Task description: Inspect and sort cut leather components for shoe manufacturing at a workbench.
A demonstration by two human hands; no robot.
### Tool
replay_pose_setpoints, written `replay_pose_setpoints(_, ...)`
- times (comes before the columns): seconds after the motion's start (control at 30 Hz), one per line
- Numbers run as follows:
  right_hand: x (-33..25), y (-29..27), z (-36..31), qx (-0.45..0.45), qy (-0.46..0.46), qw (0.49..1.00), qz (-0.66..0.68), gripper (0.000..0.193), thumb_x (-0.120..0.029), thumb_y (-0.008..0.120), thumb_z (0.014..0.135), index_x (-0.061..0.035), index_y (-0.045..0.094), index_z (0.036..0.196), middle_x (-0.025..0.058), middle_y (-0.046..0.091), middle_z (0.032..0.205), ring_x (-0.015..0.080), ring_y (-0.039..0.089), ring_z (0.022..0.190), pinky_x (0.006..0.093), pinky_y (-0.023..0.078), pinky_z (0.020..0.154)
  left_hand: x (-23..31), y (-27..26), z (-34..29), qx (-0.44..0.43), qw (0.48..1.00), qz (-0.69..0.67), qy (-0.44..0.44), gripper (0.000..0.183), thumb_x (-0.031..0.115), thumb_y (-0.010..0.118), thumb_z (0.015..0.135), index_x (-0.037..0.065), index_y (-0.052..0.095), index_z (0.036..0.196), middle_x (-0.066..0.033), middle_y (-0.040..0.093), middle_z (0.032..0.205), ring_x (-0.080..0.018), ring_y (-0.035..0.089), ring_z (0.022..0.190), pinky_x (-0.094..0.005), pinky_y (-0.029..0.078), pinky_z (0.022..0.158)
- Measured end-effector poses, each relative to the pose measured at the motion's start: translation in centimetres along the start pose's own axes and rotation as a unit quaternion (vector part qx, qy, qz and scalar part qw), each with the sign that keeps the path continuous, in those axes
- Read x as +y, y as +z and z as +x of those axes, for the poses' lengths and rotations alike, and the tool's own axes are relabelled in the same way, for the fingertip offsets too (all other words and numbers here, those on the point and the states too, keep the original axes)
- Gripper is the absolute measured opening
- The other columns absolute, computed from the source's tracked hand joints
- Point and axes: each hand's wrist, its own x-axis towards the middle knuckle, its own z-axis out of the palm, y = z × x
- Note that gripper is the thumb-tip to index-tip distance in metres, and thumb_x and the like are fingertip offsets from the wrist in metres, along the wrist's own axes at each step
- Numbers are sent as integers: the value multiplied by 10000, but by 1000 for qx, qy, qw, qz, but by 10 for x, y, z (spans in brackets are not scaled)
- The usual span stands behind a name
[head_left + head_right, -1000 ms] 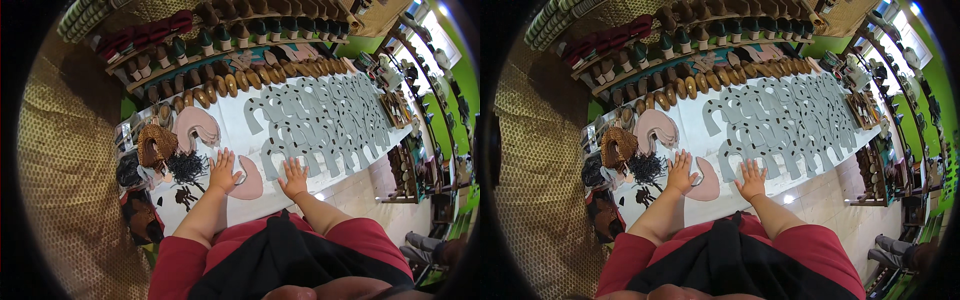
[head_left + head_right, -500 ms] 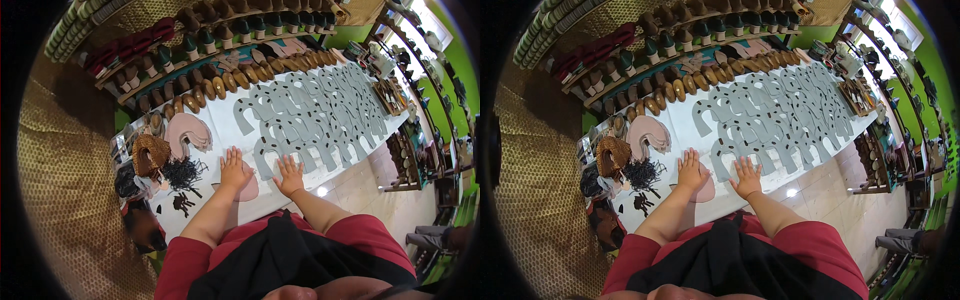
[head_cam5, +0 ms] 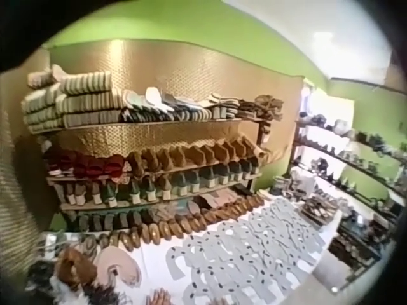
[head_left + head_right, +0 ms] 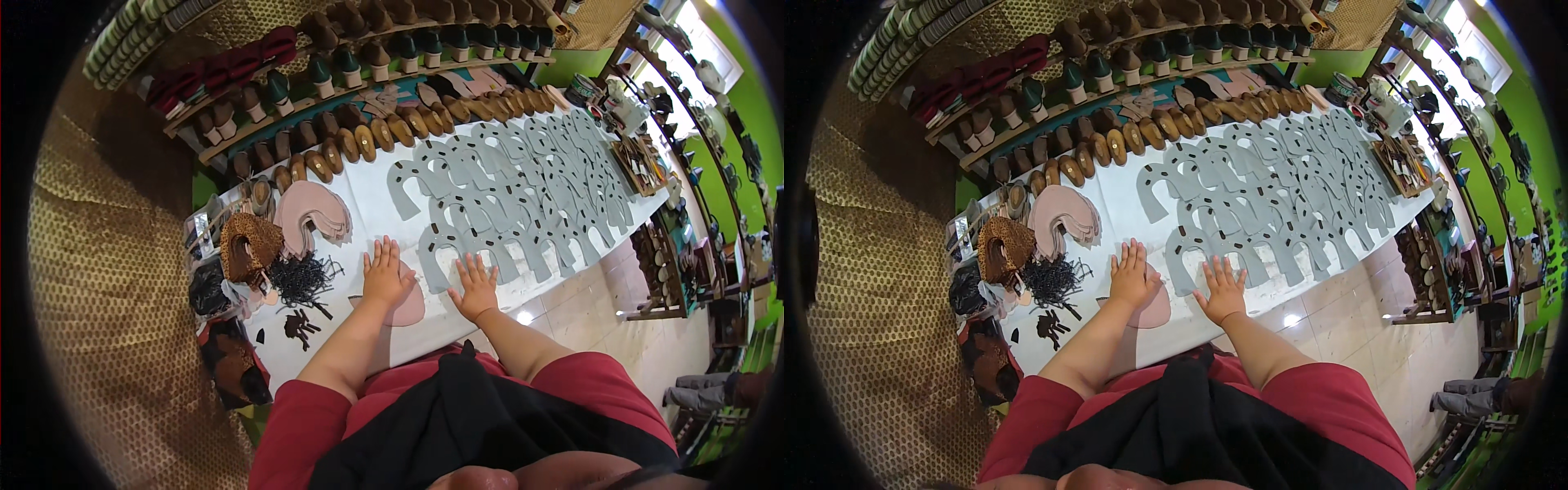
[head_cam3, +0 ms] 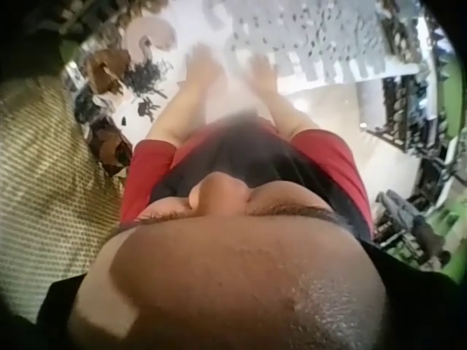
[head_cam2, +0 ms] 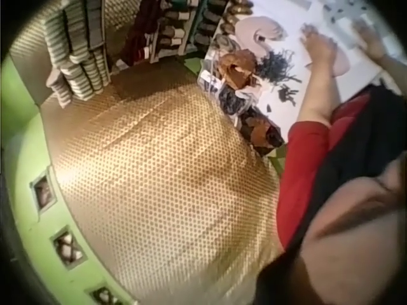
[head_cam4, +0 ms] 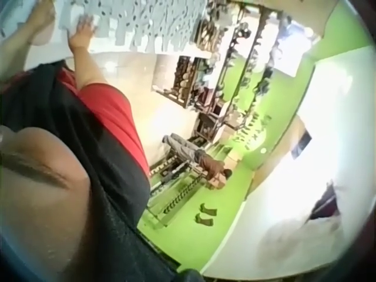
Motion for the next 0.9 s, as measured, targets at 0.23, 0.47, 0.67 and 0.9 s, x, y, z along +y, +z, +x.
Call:
replay_pose_setpoints(0.23,-2,-1,1,-34,8,999,-24,777,-580,470,964,-193,241,1598,91,147,1676,311,72,1552,653,28,1192,-43,-14,-40,101,991,-78,42,907,319,630,886,29,144,1595,-204,103,1670,-409,100,1538,-579,47,1213)
replay_pose_setpoints(0.47,0,1,1,-5,0,1000,2,782,-505,560,934,-179,274,1584,113,184,1662,339,110,1543,669,48,1179,-96,-23,-129,11,999,11,-38,926,473,570,899,-12,172,1579,-225,99,1665,-427,78,1537,-610,6,1197)
replay_pose_setpoints(0.67,-1,4,-1,0,-3,1000,-3,784,-506,558,934,-182,267,1586,112,180,1664,339,105,1544,668,48,1180,-93,-23,-129,22,998,13,-52,937,468,602,884,12,179,1584,-219,105,1665,-416,79,1539,-610,8,1198)
replay_pose_setpoints(0.9,-8,-6,0,-24,12,999,-29,767,-527,522,953,-200,251,1592,97,171,1668,320,90,1548,639,42,1197,-51,-29,-55,54,998,-33,24,883,409,637,899,25,217,1574,-196,120,1666,-398,123,1536,-567,67,1218)
